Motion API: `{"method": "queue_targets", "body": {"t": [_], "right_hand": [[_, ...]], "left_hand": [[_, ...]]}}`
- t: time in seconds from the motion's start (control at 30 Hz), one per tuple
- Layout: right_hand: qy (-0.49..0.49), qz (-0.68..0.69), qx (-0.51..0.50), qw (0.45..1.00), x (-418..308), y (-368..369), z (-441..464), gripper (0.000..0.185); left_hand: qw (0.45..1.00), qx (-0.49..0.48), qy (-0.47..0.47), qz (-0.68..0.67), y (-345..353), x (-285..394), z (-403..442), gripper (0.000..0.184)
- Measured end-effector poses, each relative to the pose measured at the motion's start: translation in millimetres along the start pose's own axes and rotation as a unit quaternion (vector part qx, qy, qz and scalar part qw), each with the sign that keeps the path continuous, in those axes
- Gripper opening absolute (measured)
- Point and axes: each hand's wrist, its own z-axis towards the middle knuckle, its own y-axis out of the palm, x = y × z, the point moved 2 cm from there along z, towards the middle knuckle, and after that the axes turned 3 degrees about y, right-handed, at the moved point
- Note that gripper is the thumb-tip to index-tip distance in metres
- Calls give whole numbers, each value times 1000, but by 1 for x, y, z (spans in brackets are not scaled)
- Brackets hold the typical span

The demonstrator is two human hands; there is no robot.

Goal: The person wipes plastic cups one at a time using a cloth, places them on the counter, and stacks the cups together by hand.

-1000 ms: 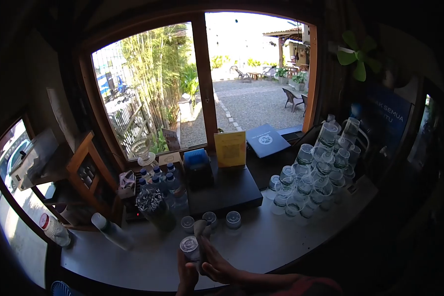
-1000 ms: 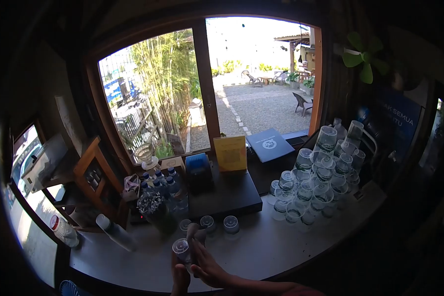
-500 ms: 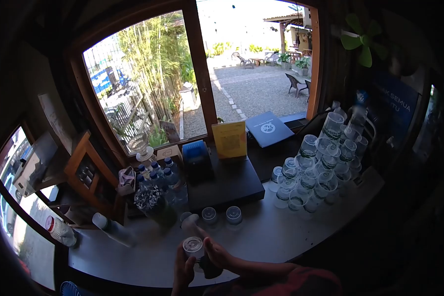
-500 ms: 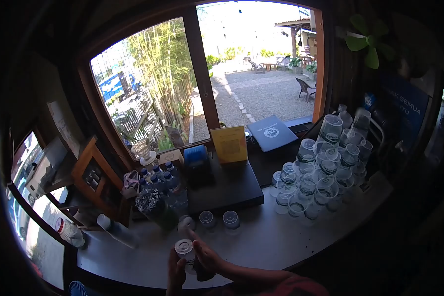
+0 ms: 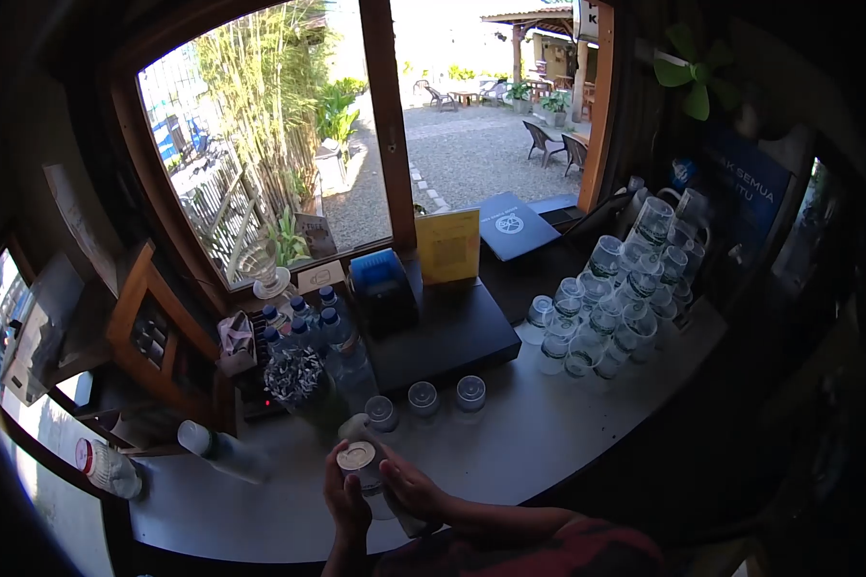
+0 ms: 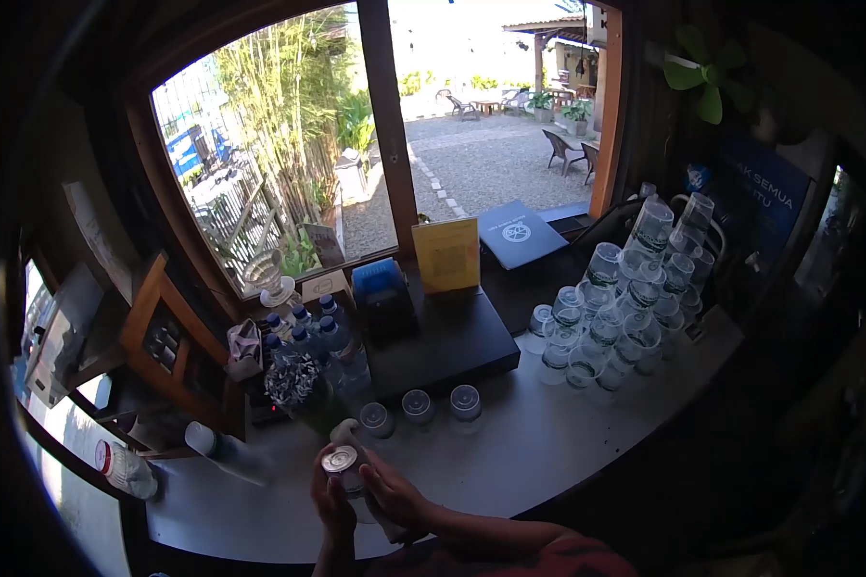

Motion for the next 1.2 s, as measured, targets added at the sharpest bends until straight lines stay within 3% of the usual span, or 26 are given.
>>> {"method": "queue_targets", "body": {"t": [0.07,0.13,0.27,0.43,0.57,0.63,0.73,0.87,0.93,1.03,1.07,1.13,1.2], "right_hand": [[7,-133,23,991,11,12,-2,49],[90,-137,7,986,29,9,-4,41],[168,-117,60,977,40,-8,-6,28],[48,-21,254,966,38,-27,-19,27],[19,88,305,948,35,-24,-34,29],[14,88,307,948,28,-13,-39,30],[-1,96,301,949,24,3,-41,27],[13,110,266,958,24,13,-36,33],[27,139,217,966,17,22,-30,33],[75,164,173,968,16,31,-19,38],[98,170,162,967,18,35,-17,40],[125,175,105,971,21,42,-10,39],[147,167,45,974,23,52,-4,39]], "left_hand": [[999,43,7,-14,-22,-9,12,84],[997,38,-25,-60,-48,-29,19,84],[993,29,-61,-100,-77,-86,17,80],[999,-32,-12,-12,-89,-133,27,63],[995,-84,-9,53,-75,-187,40,67],[991,-88,-14,96,-63,-163,48,69],[988,-55,53,133,-51,-146,46,69],[973,-34,165,160,-88,-116,22,55],[943,87,257,190,-125,-92,15,46],[843,290,334,306,-189,-70,30,63],[809,324,332,361,-212,-67,39,73],[820,349,250,379,-234,-58,60,97],[914,244,138,295,-243,-55,78,100]]}}
